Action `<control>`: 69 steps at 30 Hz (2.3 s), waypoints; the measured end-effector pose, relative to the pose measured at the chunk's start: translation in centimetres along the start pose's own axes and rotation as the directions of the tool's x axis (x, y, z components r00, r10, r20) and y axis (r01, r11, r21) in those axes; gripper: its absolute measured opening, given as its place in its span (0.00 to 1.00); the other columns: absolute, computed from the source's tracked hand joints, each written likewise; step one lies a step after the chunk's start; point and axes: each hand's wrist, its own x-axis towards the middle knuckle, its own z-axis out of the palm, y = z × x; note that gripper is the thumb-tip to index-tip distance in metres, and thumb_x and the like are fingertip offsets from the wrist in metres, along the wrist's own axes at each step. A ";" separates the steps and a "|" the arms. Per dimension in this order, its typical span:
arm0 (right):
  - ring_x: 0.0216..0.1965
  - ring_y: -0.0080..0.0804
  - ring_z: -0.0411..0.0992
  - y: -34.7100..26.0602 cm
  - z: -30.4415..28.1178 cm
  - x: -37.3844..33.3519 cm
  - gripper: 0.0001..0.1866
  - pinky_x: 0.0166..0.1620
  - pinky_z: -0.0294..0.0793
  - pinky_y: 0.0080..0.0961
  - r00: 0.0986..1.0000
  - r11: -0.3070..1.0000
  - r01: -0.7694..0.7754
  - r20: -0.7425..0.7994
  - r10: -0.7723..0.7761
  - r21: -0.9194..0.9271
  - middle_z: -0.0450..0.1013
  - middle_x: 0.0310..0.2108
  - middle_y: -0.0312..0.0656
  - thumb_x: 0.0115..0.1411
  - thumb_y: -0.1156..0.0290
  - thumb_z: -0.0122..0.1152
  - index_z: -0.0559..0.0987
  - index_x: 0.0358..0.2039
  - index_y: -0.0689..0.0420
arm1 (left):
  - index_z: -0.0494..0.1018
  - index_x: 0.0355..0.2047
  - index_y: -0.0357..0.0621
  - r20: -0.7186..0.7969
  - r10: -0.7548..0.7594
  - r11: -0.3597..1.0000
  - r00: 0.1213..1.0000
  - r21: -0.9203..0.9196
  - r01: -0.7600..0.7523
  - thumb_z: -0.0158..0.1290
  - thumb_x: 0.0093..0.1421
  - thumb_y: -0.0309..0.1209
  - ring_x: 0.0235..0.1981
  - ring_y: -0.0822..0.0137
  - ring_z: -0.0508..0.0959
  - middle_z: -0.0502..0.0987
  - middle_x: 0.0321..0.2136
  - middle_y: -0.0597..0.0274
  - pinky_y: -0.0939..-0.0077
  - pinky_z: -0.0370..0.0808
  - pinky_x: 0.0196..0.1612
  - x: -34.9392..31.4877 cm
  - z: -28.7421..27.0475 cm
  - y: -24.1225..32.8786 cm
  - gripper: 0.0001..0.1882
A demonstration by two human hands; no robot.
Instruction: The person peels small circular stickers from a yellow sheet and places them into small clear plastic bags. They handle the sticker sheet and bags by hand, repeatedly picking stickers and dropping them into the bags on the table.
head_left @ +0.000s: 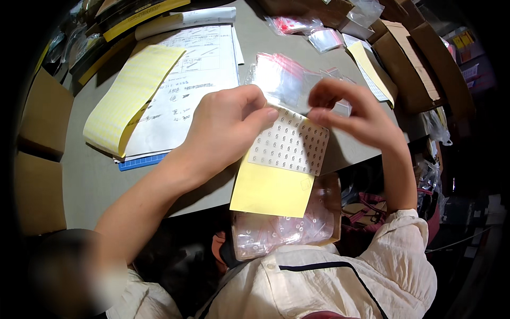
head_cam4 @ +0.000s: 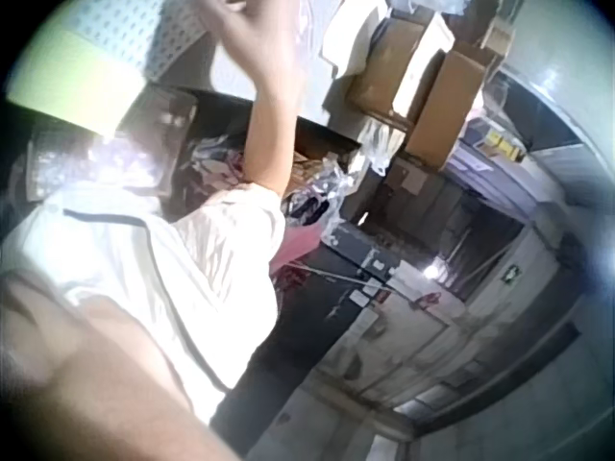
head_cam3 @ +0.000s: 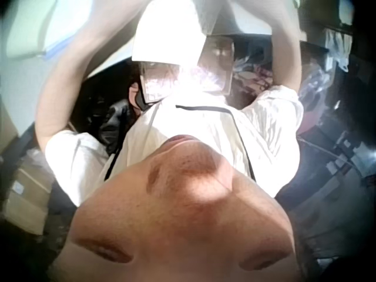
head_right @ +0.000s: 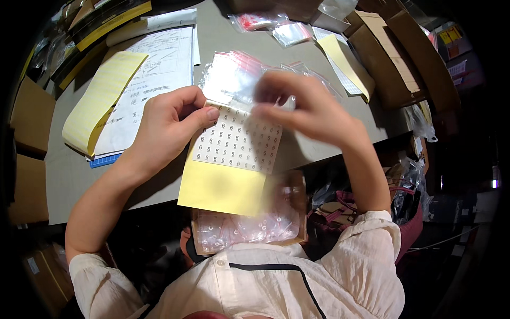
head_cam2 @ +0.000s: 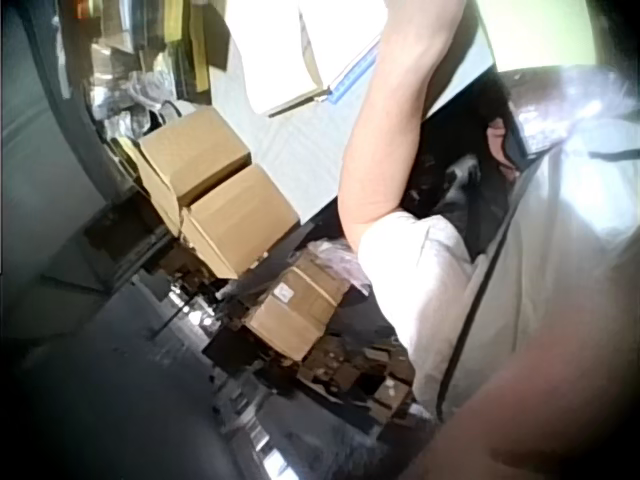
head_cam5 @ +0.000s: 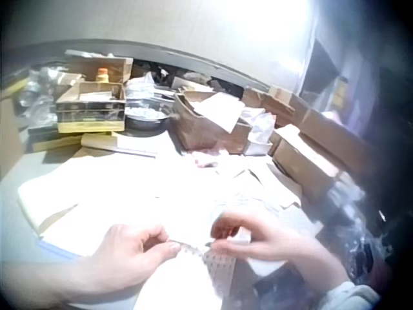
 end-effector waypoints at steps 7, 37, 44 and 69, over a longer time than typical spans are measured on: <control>0.43 0.47 0.79 -2.3 2.7 -0.7 0.12 0.46 0.77 0.38 0.982 0.954 0.129 -0.100 -0.161 -0.271 0.78 0.39 0.47 0.62 0.76 0.68 0.78 0.44 0.61 | 0.76 0.32 0.34 -0.018 0.098 0.994 0.995 0.045 -0.097 0.62 0.67 0.30 0.26 0.81 0.72 0.79 0.23 0.65 0.80 0.70 0.30 -0.2 0.4 0.5 0.11; 0.32 0.32 0.73 7.5 -3.3 3.9 0.15 0.40 0.74 0.27 0.947 0.784 -0.320 -0.153 0.283 -0.532 0.78 0.31 0.45 0.64 0.64 0.69 0.80 0.38 0.65 | 0.78 0.36 0.33 0.036 -0.051 0.998 0.998 -0.029 0.053 0.61 0.68 0.29 0.31 0.81 0.77 0.82 0.29 0.66 0.82 0.75 0.35 0.3 0.4 0.0 0.09; 0.34 0.32 0.77 6.4 -3.1 4.9 0.10 0.41 0.76 0.29 0.984 0.969 -0.107 -0.164 0.071 -0.221 0.77 0.30 0.45 0.63 0.73 0.70 0.78 0.40 0.64 | 0.80 0.41 0.32 0.037 -0.035 0.999 0.999 0.006 0.035 0.60 0.69 0.29 0.31 0.79 0.79 0.83 0.29 0.63 0.81 0.76 0.36 0.2 0.3 -0.1 0.10; 0.39 0.41 0.80 -1.7 2.6 1.4 0.11 0.44 0.80 0.34 0.974 0.978 0.197 -0.095 -0.203 -0.072 0.79 0.37 0.47 0.64 0.73 0.69 0.79 0.43 0.64 | 0.76 0.34 0.38 -0.069 0.159 0.979 0.985 0.140 -0.148 0.56 0.70 0.34 0.28 0.41 0.82 0.80 0.24 0.43 0.54 0.76 0.32 -0.4 0.7 0.6 0.11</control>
